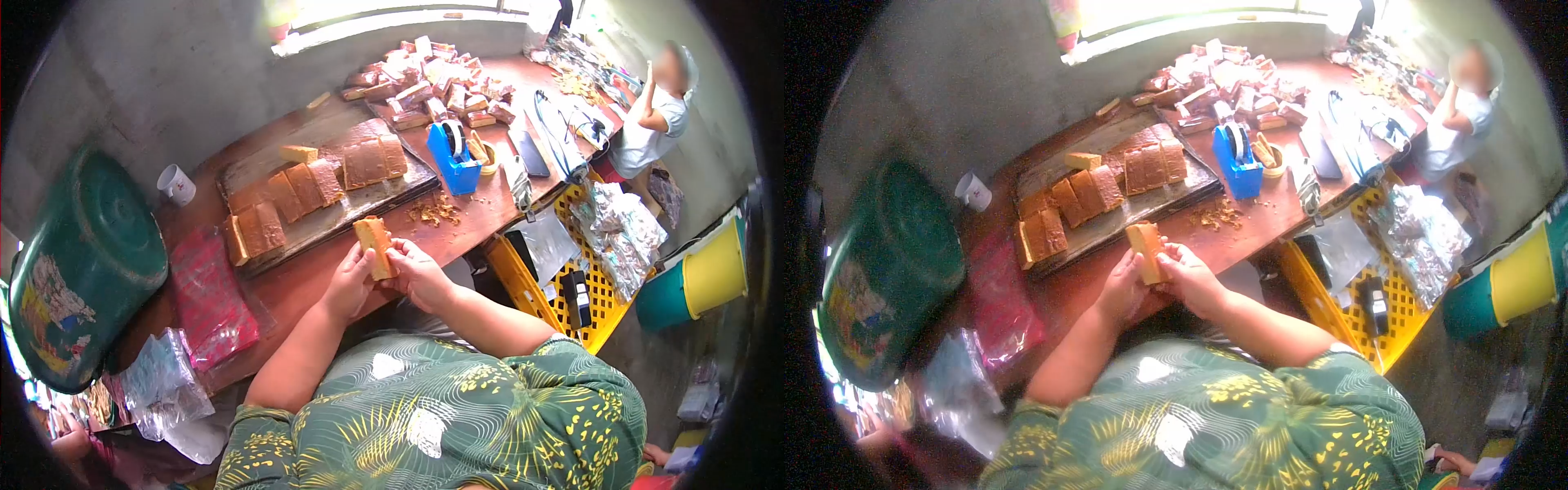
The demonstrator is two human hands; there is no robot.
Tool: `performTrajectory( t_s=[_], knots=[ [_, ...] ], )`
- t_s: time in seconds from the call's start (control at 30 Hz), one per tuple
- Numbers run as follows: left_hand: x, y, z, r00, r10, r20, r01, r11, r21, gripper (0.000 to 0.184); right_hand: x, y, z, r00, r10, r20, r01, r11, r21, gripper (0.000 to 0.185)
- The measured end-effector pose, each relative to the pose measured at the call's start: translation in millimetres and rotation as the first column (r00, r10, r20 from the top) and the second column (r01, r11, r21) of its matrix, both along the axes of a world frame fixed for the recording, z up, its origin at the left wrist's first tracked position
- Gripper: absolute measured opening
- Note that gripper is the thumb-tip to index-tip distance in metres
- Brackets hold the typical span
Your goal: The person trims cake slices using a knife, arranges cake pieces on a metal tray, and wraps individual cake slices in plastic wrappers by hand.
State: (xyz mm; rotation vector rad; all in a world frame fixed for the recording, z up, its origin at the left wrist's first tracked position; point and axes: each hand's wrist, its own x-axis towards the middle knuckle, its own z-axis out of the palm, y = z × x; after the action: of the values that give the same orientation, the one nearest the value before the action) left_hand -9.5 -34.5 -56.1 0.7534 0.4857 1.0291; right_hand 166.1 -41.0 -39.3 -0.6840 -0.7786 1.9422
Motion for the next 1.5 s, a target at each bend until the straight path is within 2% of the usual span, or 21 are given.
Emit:
performTrajectory(
  t_s=[0.17,0.23,0.27,0.3,0.33,0.37,0.4,0.43,0.5,0.6,0.73,0.8,0.87,0.9,0.93,1.0,1.07,1.1,1.17,1.27,1.5],
  knots=[
    [0,0,2,0.996,0.084,0.025,-0.084,0.996,-0.02,0.046,19,13,4,0.866,0.009,0.5,-0.186,0.934,0.306,0.048],
    [-1,1,4,0.997,0.075,0.026,-0.074,0.997,-0.013,0.045,40,16,35,0.657,-0.092,0.748,-0.366,0.829,0.423,0.05],
    [0,0,8,0.997,0.074,0.016,-0.074,0.997,-0.002,0.043,51,21,50,0.65,-0.16,0.743,-0.359,0.797,0.486,0.048],
    [1,0,10,0.997,0.073,0.008,-0.073,0.997,0.008,0.042,68,33,57,0.522,-0.402,0.752,-0.36,0.696,0.622,0.049],
    [2,-1,9,0.997,0.076,0.003,-0.076,0.997,0.011,0.044,84,43,68,0.437,-0.518,0.736,-0.275,0.702,0.657,0.043],
    [1,0,7,0.997,0.078,0.0,-0.078,0.997,0.016,0.047,106,60,64,0.456,-0.588,0.668,-0.059,0.729,0.682,0.043],
    [0,1,5,0.997,0.08,-0.002,-0.08,0.997,0.02,0.049,127,72,74,0.292,-0.698,0.654,-0.038,0.674,0.737,0.036],
    [-1,2,3,0.997,0.077,0.007,-0.077,0.997,0.025,0.047,149,85,73,0.004,-0.847,0.532,-0.06,0.531,0.845,0.038],
    [-2,3,1,0.997,0.069,0.025,-0.07,0.997,0.036,0.043,211,134,35,-0.424,-0.86,0.285,-0.417,0.465,0.781,0.037],
    [-6,6,-5,0.998,0.049,0.038,-0.05,0.998,0.049,0.044,225,125,27,-0.56,-0.698,0.447,-0.379,0.695,0.611,0.043],
    [-8,2,1,0.993,0.058,0.099,-0.06,0.998,0.022,0.048,255,141,-9,-0.565,-0.629,0.534,-0.346,0.768,0.539,0.051],
    [-6,1,6,0.987,0.07,0.143,-0.071,0.997,0.002,0.048,266,140,-11,-0.443,-0.572,0.69,-0.17,0.809,0.562,0.05],
    [-7,2,6,0.98,0.094,0.173,-0.089,0.995,-0.037,0.046,262,111,-1,-0.224,-0.753,0.618,0.008,0.633,0.774,0.046],
    [-8,4,3,0.976,0.11,0.188,-0.1,0.993,-0.058,0.045,262,102,-4,-0.087,-0.871,0.483,-0.018,0.486,0.874,0.047],
    [-7,6,2,0.971,0.123,0.203,-0.109,0.991,-0.08,0.044,249,82,11,-0.018,-0.824,0.566,0.111,0.561,0.82,0.052],
    [0,5,11,0.967,0.187,0.172,-0.169,0.979,-0.116,0.037,223,47,25,0.189,-0.882,0.432,0.054,0.449,0.892,0.052],
    [8,10,14,0.964,0.239,0.112,-0.223,0.964,-0.143,0.036,199,6,44,0.222,-0.757,0.614,-0.061,0.618,0.784,0.053],
    [11,14,12,0.965,0.254,0.061,-0.244,0.96,-0.136,0.036,178,-11,52,0.357,-0.725,0.589,-0.056,0.613,0.788,0.052],
    [17,24,9,0.96,0.278,-0.04,-0.281,0.953,-0.115,0.036,152,-37,62,0.434,-0.619,0.654,-0.199,0.643,0.74,0.057],
    [25,31,16,0.951,0.303,-0.06,-0.308,0.936,-0.169,0.044,125,-63,66,0.443,-0.559,0.701,-0.35,0.612,0.709,0.059],
    [34,24,9,0.924,0.362,-0.12,-0.371,0.927,-0.057,0.054,101,-68,67,0.394,-0.581,0.712,-0.454,0.55,0.701,0.057]
  ],
)
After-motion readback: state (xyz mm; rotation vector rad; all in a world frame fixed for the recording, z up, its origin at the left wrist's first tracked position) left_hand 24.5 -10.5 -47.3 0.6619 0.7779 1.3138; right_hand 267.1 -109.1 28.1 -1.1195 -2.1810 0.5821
